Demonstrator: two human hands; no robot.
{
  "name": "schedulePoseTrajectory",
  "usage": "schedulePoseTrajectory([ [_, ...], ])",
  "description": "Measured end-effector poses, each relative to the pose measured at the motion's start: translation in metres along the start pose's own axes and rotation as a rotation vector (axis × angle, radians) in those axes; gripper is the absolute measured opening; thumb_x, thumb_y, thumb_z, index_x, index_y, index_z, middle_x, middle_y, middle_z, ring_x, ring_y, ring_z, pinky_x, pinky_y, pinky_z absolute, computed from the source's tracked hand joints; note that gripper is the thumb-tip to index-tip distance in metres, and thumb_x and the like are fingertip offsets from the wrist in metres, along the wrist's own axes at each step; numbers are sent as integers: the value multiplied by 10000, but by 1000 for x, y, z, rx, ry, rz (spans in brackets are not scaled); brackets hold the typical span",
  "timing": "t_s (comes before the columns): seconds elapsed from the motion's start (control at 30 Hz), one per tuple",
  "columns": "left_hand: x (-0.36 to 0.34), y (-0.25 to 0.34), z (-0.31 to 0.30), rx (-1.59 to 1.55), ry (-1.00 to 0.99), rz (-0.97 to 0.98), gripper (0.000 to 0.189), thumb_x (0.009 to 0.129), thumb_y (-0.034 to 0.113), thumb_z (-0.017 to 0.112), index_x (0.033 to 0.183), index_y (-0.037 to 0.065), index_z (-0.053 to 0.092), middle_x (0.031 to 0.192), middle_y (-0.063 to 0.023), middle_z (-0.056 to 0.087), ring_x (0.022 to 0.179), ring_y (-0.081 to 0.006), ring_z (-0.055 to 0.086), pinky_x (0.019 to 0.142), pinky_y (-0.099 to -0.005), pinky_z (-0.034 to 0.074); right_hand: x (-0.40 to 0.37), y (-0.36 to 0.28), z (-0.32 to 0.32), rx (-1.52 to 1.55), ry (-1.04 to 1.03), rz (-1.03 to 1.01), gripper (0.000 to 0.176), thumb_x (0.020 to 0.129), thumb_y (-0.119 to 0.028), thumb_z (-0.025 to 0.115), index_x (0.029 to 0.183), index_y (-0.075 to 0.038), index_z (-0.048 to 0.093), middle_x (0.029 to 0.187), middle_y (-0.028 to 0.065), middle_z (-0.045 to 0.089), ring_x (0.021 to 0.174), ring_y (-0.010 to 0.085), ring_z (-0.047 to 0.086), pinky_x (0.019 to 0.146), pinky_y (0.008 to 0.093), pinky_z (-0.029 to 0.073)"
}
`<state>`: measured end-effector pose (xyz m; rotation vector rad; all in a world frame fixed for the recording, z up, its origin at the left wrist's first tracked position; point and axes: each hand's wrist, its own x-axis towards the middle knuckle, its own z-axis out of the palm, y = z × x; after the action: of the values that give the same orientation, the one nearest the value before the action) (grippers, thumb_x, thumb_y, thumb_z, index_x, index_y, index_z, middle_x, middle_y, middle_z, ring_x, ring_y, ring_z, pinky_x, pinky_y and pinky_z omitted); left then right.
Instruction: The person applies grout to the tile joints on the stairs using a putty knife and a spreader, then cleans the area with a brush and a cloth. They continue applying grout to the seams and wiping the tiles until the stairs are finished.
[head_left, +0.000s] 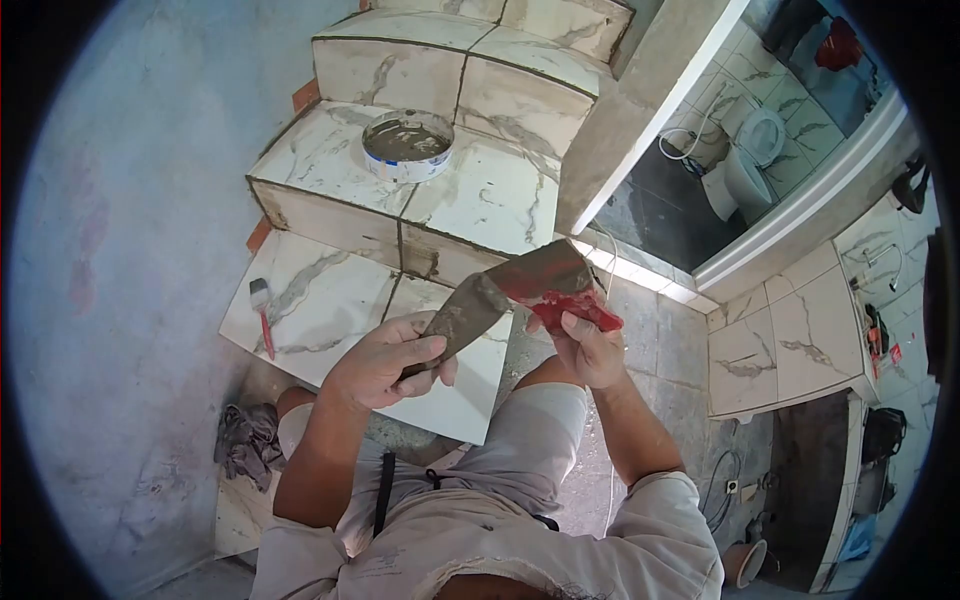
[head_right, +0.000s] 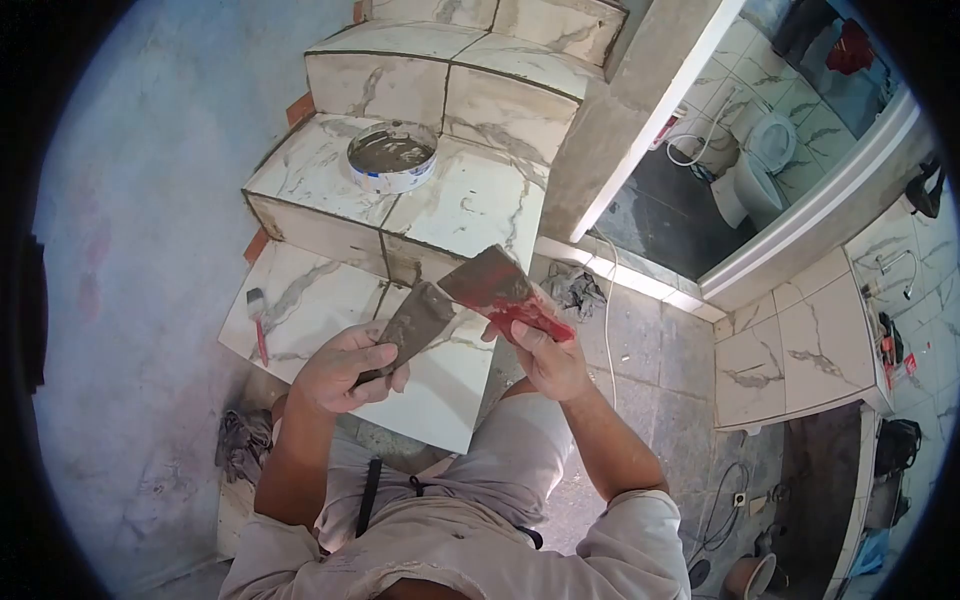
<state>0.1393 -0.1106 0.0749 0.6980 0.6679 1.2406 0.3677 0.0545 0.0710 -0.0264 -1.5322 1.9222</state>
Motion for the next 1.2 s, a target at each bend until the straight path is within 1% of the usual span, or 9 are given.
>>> schedulePoseTrajectory([
  [0.07,2,0,-2,-7,-21,-7,289,961,268,603,1089,19,530,806,-92,636,436,-31,398,399,-171,287,3,2,3,3,-91,-22,462,966,-23,441,1427,-28,408,1380,145,502,1189,246,511,952,386,429],
  [0.23,4,2,3,-5,-44,-50,291,960,264,604,1098,20,526,803,-92,635,440,-31,389,400,-178,284,17,7,5,-997,-221,-490,597,823,101,549,1365,-148,525,1418,142,481,1222,327,480,960,422,418],
  [0.37,3,-8,-5,9,-47,-34,279,963,257,597,1099,22,528,797,-89,633,443,-32,388,403,-181,286,25,4,-9,-1392,-183,-417,658,715,122,605,1324,-125,563,1404,117,491,1172,356,484,988,412,409],
  [0.7,3,-7,-8,13,-107,-8,230,967,253,590,1033,36,552,799,-82,635,445,-30,394,416,-166,293,28,16,0,-1128,-235,-480,626,757,101,566,1345,-112,543,1429,122,465,1235,362,464,1027,419,365],
  [0.77,-2,-3,-3,14,-62,27,222,971,244,583,1034,34,555,797,-77,633,455,-31,400,422,-170,301,21,5,-6,-1449,-314,-291,618,777,62,569,1369,-107,516,1410,137,484,1264,358,454,1021,407,371],
  [0.83,-6,1,-2,30,2,74,214,975,236,576,1035,31,557,795,-71,631,465,-32,406,429,-175,309,18,16,-15,-1287,-104,-220,543,845,7,554,1378,-75,495,1384,152,512,1236,327,490,1011,397,391],
  [0.9,-1,-5,-6,236,286,327,197,982,200,553,1061,19,558,807,-56,628,502,-36,428,454,-186,329,1,14,1,-391,397,199,405,963,-118,482,1356,-21,468,1205,122,587,1061,249,610,898,393,522],
  [1.07,15,-29,-27,536,533,577,224,988,172,526,1080,-11,616,847,-16,633,629,-35,494,562,-192,386,-28,9,81,458,407,320,415,938,-233,553,1280,-10,476,1163,146,615,942,272,672,679,420,612],
  [1.2,18,-52,-41,399,610,569,337,957,234,596,1182,-17,595,980,-26,671,829,-83,594,676,-246,480,-25,30,133,704,435,395,420,951,-219,531,1299,1,449,1176,161,607,981,287,663,694,450,624],
])
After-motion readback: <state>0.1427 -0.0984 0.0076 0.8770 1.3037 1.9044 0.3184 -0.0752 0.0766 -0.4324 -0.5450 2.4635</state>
